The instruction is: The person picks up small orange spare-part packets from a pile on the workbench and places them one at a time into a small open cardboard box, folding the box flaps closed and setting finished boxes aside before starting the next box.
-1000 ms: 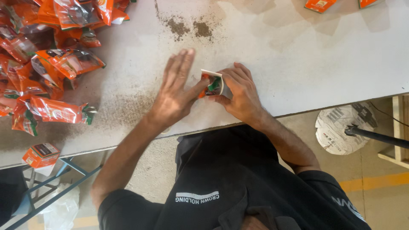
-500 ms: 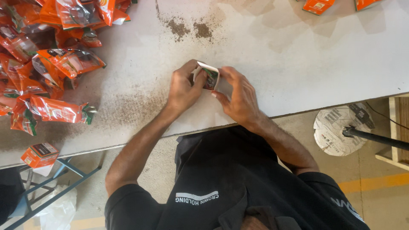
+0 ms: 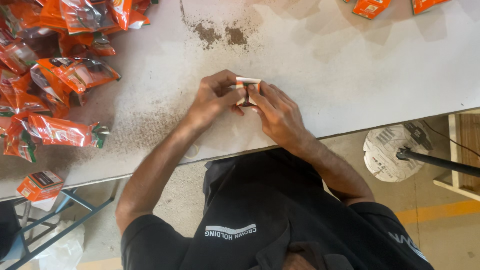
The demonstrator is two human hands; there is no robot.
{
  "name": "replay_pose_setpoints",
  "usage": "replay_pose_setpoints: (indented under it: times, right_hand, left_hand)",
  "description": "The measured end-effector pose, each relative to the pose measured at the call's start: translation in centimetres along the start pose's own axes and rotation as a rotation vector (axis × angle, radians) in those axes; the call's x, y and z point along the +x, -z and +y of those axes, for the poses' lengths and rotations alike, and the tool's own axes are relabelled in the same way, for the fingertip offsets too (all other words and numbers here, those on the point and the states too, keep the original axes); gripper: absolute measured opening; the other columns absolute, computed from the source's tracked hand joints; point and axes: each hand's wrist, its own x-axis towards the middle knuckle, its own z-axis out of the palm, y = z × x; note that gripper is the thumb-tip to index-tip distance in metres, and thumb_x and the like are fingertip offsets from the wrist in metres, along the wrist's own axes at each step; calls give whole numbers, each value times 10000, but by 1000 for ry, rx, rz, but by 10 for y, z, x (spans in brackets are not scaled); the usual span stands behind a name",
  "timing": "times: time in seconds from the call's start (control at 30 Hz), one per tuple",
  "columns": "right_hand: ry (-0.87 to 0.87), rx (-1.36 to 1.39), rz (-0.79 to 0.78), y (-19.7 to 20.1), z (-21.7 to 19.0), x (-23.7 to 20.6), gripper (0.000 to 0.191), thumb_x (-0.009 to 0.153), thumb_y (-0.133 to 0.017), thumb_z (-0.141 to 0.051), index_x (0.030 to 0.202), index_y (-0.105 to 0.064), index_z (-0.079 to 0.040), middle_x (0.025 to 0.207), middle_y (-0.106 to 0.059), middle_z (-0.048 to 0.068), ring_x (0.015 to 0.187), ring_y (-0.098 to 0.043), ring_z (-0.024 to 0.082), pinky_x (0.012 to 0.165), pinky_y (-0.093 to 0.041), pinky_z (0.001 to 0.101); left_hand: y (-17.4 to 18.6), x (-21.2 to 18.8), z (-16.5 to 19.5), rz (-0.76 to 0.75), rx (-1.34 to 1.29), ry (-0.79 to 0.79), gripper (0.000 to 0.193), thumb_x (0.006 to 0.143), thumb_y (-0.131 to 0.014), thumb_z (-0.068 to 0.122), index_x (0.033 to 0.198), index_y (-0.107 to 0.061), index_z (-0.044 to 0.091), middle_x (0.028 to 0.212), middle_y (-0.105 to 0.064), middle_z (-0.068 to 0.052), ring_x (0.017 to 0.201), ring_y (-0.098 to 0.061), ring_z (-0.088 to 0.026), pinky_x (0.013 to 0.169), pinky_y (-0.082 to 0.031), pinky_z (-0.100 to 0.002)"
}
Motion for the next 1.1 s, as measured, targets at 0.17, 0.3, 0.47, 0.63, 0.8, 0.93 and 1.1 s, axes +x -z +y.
replay_pose_setpoints:
  times: [0.17, 0.3, 0.47, 0.63, 0.8, 0.93, 1.1]
  right_hand:
    - [-47, 24, -18, 1, -4, 3, 419, 859, -734, 69, 1258, -625, -5, 1315, -626, 179, 1181, -665, 387, 935, -573, 464]
    - [-53, 64, 3, 4, -6, 5, 376, 852, -715, 85, 1199, -612, -13, 1349, -630, 179, 1201, -659, 389, 938, -569, 459]
    - [-41, 47, -6, 4, -7, 6, 419, 853, -714, 85, 1247, -603, -4, 1355, -619, 192, 1218, -648, 398, 939, -569, 456]
    - [-17, 35, -2, 4, -6, 6, 432, 845, -738, 65, 1244, -593, -10, 1360, -617, 200, 1217, -640, 407, 934, -564, 463]
    - [-34, 76, 17, 1, -2, 2, 451, 857, -706, 96, 1268, -541, 9, 1375, -618, 213, 1219, -648, 419, 931, -580, 463]
    - [-134, 129, 7, -7, 7, -4, 443, 878, -692, 90, 1204, -403, 4, 1345, -637, 240, 1096, -681, 430, 830, -580, 467]
    - [-107, 92, 25, -13, 11, -10, 436, 898, -710, 94, 1161, -389, -40, 1314, -663, 258, 1048, -705, 435, 795, -589, 466]
  left_hand:
    - [-10, 12, -11, 27, 187, -66, 157, 952, -744, 42, 1053, -658, -40, 934, -681, -167, 785, -693, -186, 646, -603, -298]
    - [-12, -5, -21, 110, 671, -772, 255, 1005, -720, 27, 1248, -649, -7, 1212, -713, -167, 1127, -696, -258, 966, -602, -357]
    - [-1, -11, -31, 68, 214, -246, 225, 1039, -614, -8, 1245, -703, -8, 1137, -738, -155, 983, -698, -173, 879, -605, -321]
    - [-2, 7, -30, 31, 29, -190, 143, 997, -616, -76, 1087, -715, -24, 1131, -765, -150, 1032, -726, -177, 929, -618, -321]
    - [-14, -6, -24, 143, 800, -855, 266, 909, -652, -160, 1138, -690, -31, 1297, -698, -192, 1241, -694, -342, 1060, -618, -394]
    - [-11, -17, -21, -1, 851, -858, 367, 817, -726, -118, 1171, -670, -39, 1384, -644, -222, 1354, -594, -407, 1129, -560, -458]
    - [-12, -15, -21, 76, 899, -842, 321, 837, -831, -21, 1118, -679, 13, 1405, -643, -187, 1363, -591, -363, 1114, -570, -440]
